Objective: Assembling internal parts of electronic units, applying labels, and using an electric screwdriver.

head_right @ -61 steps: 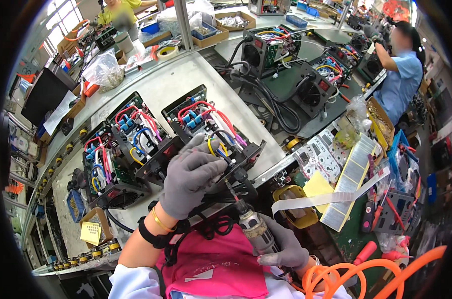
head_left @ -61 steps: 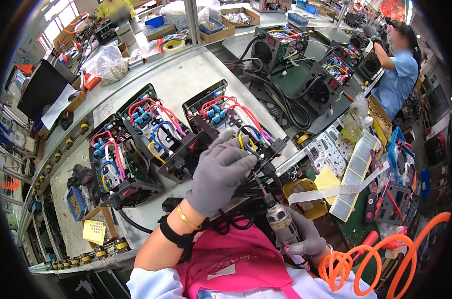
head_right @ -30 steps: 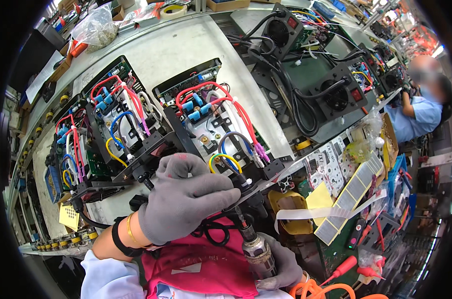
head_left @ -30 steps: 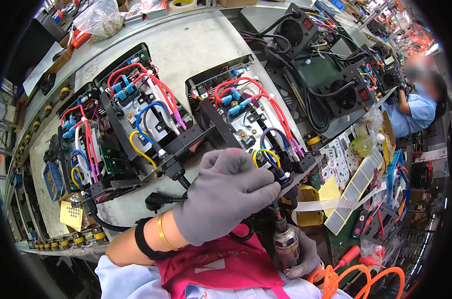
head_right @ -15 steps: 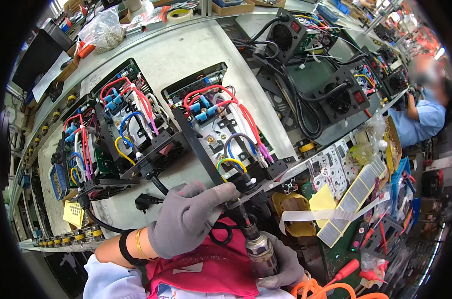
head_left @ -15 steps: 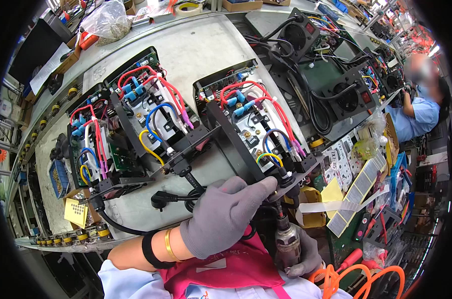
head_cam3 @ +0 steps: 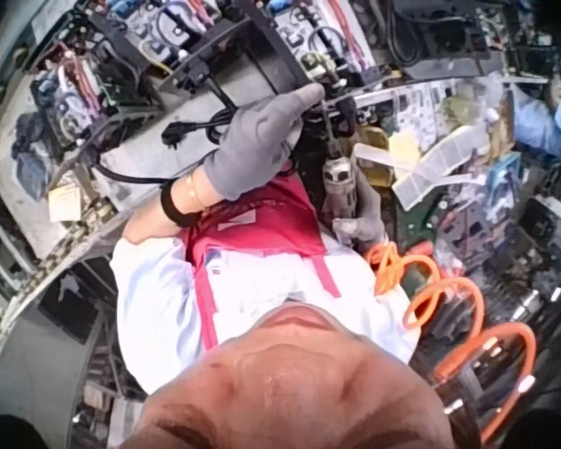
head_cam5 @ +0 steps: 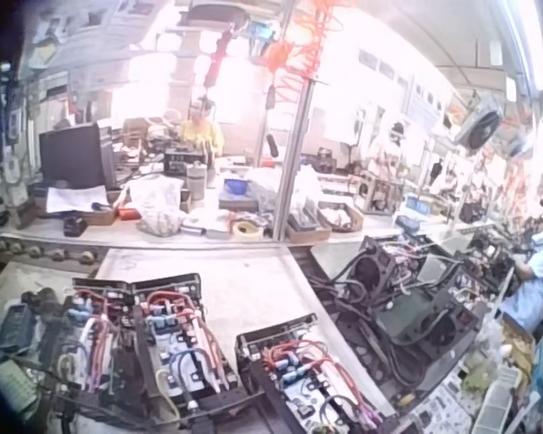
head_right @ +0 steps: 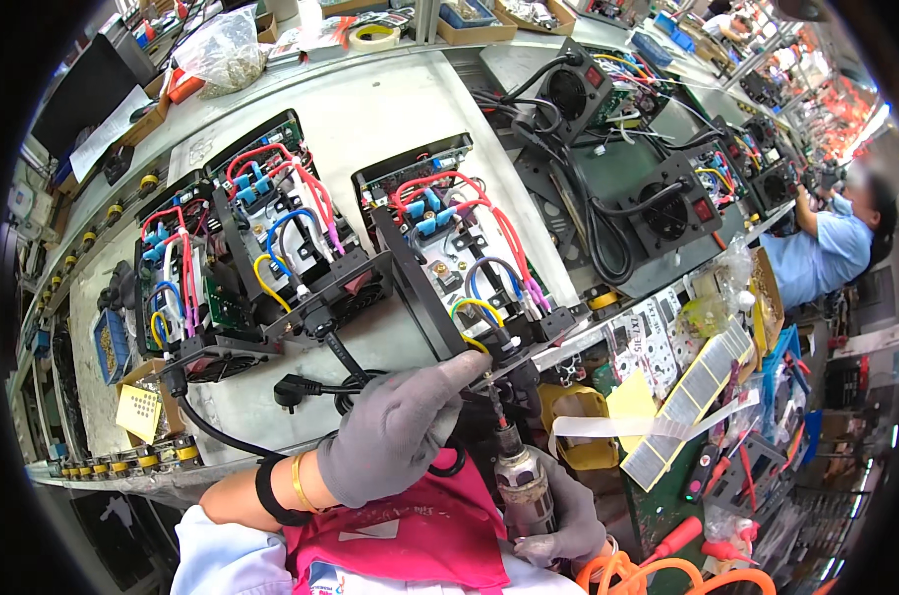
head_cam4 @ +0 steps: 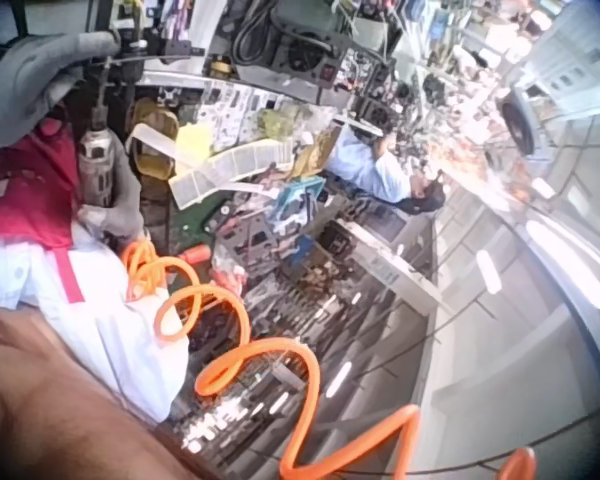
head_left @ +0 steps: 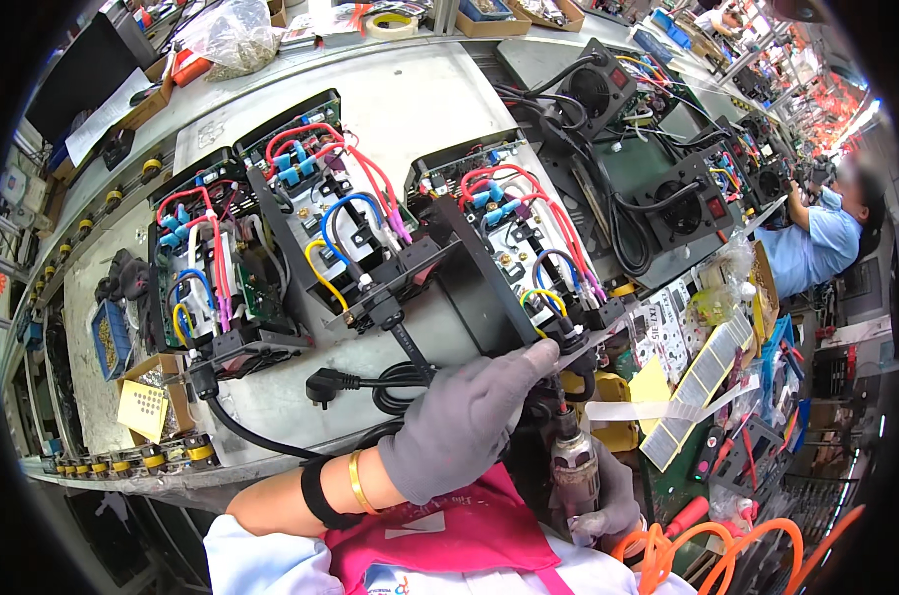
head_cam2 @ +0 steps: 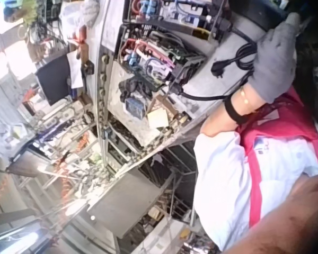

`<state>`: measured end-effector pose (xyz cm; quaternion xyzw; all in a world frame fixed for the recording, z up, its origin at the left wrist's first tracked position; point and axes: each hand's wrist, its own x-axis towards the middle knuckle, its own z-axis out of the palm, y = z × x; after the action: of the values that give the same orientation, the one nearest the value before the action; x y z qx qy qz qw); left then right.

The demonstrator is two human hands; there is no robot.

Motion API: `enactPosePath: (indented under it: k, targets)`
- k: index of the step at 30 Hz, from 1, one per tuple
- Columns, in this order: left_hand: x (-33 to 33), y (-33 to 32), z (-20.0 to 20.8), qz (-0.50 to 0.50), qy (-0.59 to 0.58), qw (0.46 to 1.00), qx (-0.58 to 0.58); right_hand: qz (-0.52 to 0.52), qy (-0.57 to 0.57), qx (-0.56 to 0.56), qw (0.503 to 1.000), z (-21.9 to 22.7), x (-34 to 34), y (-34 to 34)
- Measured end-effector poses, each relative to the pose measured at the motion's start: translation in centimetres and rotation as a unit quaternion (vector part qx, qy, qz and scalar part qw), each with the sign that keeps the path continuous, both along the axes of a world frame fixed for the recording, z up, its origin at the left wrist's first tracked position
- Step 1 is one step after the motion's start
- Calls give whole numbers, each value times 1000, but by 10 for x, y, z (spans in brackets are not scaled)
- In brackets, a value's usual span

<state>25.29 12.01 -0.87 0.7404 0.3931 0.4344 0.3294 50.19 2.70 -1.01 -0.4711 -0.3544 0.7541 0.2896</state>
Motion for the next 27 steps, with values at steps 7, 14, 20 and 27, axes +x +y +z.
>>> enactPosePath:
  k: [7,14,20,27]
  targets:
    - [-44,-47,25,59,72,991,92,-47,-61,-4,997,5,-11,2]
    - [-201,-140,7,533,-98,837,-70,-153,-39,50,986,7,-21,-14]
    - [-357,-201,-85,566,162,785,-194,-119,-64,91,987,-11,-13,-11]
    - [-397,-163,-118,483,252,790,-282,-104,-70,129,984,-15,-15,-17]
